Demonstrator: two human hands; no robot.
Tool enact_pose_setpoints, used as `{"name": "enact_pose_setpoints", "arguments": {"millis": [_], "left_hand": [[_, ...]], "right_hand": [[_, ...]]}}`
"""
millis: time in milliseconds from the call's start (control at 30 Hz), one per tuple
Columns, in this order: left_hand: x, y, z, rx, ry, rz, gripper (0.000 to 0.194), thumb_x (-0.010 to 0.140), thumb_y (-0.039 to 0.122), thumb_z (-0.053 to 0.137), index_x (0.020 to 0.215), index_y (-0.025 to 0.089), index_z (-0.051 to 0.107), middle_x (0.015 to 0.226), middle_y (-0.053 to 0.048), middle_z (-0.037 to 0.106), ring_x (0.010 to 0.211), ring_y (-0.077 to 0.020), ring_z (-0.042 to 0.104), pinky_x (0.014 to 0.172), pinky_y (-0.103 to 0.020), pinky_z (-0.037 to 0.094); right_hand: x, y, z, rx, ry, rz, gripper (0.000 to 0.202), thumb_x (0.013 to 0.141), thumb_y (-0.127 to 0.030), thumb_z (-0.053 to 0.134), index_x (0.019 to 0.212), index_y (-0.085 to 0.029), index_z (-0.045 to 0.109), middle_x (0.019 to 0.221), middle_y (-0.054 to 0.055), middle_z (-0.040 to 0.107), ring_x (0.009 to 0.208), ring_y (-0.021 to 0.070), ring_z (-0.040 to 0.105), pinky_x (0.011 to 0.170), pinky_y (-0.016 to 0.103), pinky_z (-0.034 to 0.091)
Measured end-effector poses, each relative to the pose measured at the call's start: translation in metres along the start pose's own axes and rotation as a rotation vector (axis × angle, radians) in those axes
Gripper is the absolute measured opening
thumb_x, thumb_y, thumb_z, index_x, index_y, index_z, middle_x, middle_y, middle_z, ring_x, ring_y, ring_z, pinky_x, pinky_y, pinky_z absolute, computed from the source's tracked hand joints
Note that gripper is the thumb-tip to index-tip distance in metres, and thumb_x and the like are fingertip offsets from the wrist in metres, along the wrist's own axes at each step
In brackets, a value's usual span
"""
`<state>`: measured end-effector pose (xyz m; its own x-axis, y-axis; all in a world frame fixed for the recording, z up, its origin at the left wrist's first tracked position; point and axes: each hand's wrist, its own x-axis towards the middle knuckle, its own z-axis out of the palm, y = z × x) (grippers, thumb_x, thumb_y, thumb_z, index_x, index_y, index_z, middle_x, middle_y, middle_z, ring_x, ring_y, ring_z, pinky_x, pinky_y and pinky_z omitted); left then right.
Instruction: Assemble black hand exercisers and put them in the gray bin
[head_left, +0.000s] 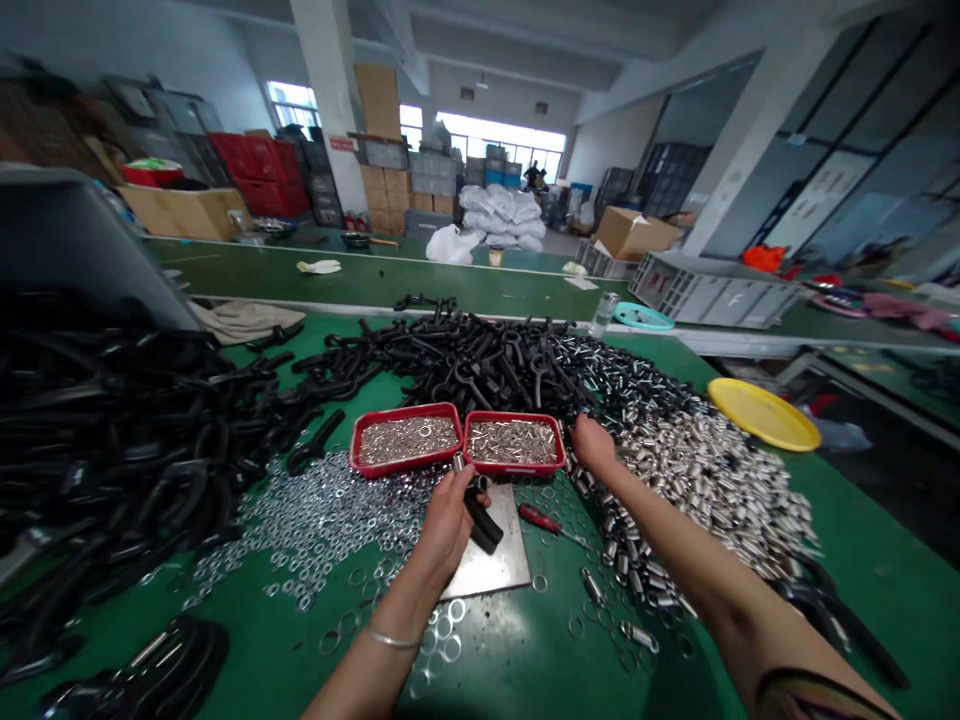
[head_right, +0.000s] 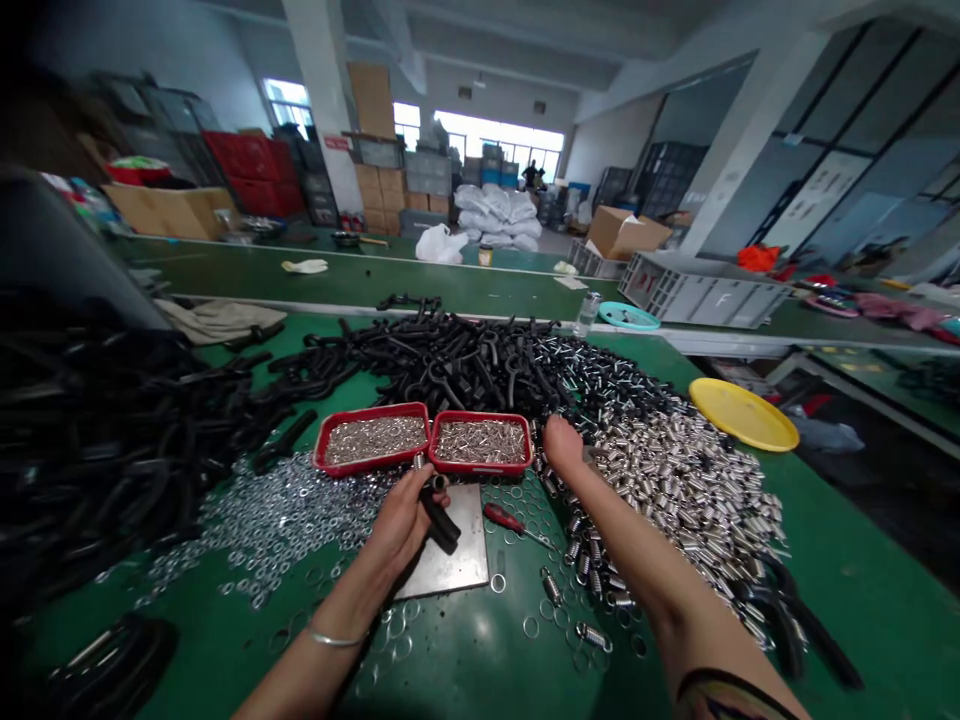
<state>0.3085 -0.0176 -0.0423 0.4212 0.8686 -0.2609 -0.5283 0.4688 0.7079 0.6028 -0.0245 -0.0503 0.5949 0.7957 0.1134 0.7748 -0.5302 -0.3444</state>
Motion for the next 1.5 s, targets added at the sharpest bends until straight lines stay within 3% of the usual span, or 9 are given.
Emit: {"name": "enact_pose_setpoints", "arguments": {"millis": [167, 267, 367, 500, 667, 967, 1133, 1300, 1500], "left_hand": [[0.003, 0.002, -0.004, -0.054, 0.013, -0.003, 0.04, 0.071, 0.037, 0.082, 0.091, 0.014, 0.056, 0.077, -0.001, 0.062, 0.059, -0.0088, 0.055, 0.057, -0.024, 0.047], [0.0, 0.0, -0.001, -0.062, 0.003, -0.025, 0.039, 0.072, 0.036, 0.082, 0.091, 0.014, 0.057, 0.077, -0.001, 0.063, 0.059, -0.0088, 0.055, 0.058, -0.024, 0.048], [-0.008, -0.002, 0.007, -0.05, -0.022, -0.031, 0.038, 0.072, 0.036, 0.082, 0.091, 0.014, 0.058, 0.079, -0.001, 0.063, 0.061, -0.0091, 0.057, 0.058, -0.023, 0.047], [-0.018, -0.001, 0.014, -0.036, -0.03, -0.021, 0.039, 0.072, 0.038, 0.082, 0.091, 0.014, 0.059, 0.08, 0.0, 0.062, 0.063, -0.0091, 0.057, 0.058, -0.022, 0.047], [-0.023, 0.004, 0.015, -0.01, -0.064, 0.006, 0.037, 0.074, 0.041, 0.08, 0.091, 0.015, 0.061, 0.082, 0.0, 0.064, 0.069, -0.0113, 0.06, 0.065, -0.024, 0.049], [-0.021, 0.0, 0.012, 0.152, -0.112, 0.025, 0.038, 0.08, 0.046, 0.073, 0.1, 0.016, 0.065, 0.086, -0.002, 0.064, 0.066, -0.0099, 0.055, 0.061, -0.022, 0.044], [-0.02, 0.001, 0.008, 0.256, -0.119, 0.088, 0.036, 0.08, 0.047, 0.073, 0.099, 0.017, 0.068, 0.086, -0.002, 0.064, 0.066, -0.0105, 0.055, 0.063, -0.023, 0.044], [-0.02, 0.003, 0.004, 0.517, -0.05, 0.21, 0.028, 0.08, 0.043, 0.074, 0.092, 0.019, 0.066, 0.08, -0.002, 0.064, 0.069, -0.014, 0.057, 0.067, -0.024, 0.045], [-0.022, 0.008, 0.005, 0.687, -0.02, 0.376, 0.021, 0.089, 0.041, 0.063, 0.092, 0.021, 0.067, 0.086, -0.004, 0.068, 0.076, -0.0187, 0.058, 0.073, -0.027, 0.043]], "right_hand": [[-0.014, -0.001, -0.025, 0.147, 0.044, -0.022, 0.024, 0.093, -0.028, 0.053, 0.111, -0.012, 0.057, 0.099, 0.016, 0.07, 0.092, 0.0272, 0.068, 0.081, 0.038, 0.05], [-0.059, -0.023, -0.042, 0.36, 0.042, -0.134, 0.035, 0.098, -0.041, 0.047, 0.124, -0.018, 0.052, 0.102, 0.009, 0.071, 0.087, 0.0208, 0.07, 0.079, 0.034, 0.054], [-0.117, -0.062, -0.045, 0.879, -0.093, -0.292, 0.034, 0.092, -0.044, 0.06, 0.119, -0.024, 0.058, 0.101, 0.006, 0.071, 0.083, 0.0206, 0.071, 0.079, 0.035, 0.057], [-0.16, -0.1, -0.037, 0.973, -0.092, -0.322, 0.028, 0.09, -0.039, 0.065, 0.114, -0.026, 0.06, 0.104, 0.005, 0.071, 0.091, 0.0205, 0.071, 0.082, 0.034, 0.057], [-0.163, -0.102, -0.029, 1.049, -0.213, -0.348, 0.023, 0.092, -0.034, 0.063, 0.111, -0.025, 0.055, 0.103, 0.004, 0.069, 0.087, 0.0191, 0.072, 0.08, 0.034, 0.058], [-0.163, -0.087, -0.029, 0.704, -0.127, -0.452, 0.014, 0.094, -0.033, 0.059, 0.103, -0.023, 0.057, 0.095, 0.004, 0.066, 0.084, 0.0191, 0.064, 0.076, 0.033, 0.052], [-0.156, -0.087, -0.035, 0.625, -0.159, -0.665, 0.017, 0.094, -0.034, 0.059, 0.107, -0.023, 0.058, 0.105, 0.009, 0.066, 0.098, 0.0239, 0.062, 0.087, 0.04, 0.049], [-0.151, -0.095, -0.029, 0.88, -0.456, -0.276, 0.027, 0.094, -0.05, 0.054, 0.087, -0.025, 0.046, 0.07, -0.003, 0.059, 0.053, 0.0144, 0.054, 0.049, 0.027, 0.044], [-0.164, -0.106, -0.017, 1.135, -0.61, -0.062, 0.04, 0.089, -0.062, 0.057, 0.082, -0.024, 0.044, 0.06, -0.007, 0.052, 0.042, 0.0098, 0.044, 0.038, 0.022, 0.037]]}}
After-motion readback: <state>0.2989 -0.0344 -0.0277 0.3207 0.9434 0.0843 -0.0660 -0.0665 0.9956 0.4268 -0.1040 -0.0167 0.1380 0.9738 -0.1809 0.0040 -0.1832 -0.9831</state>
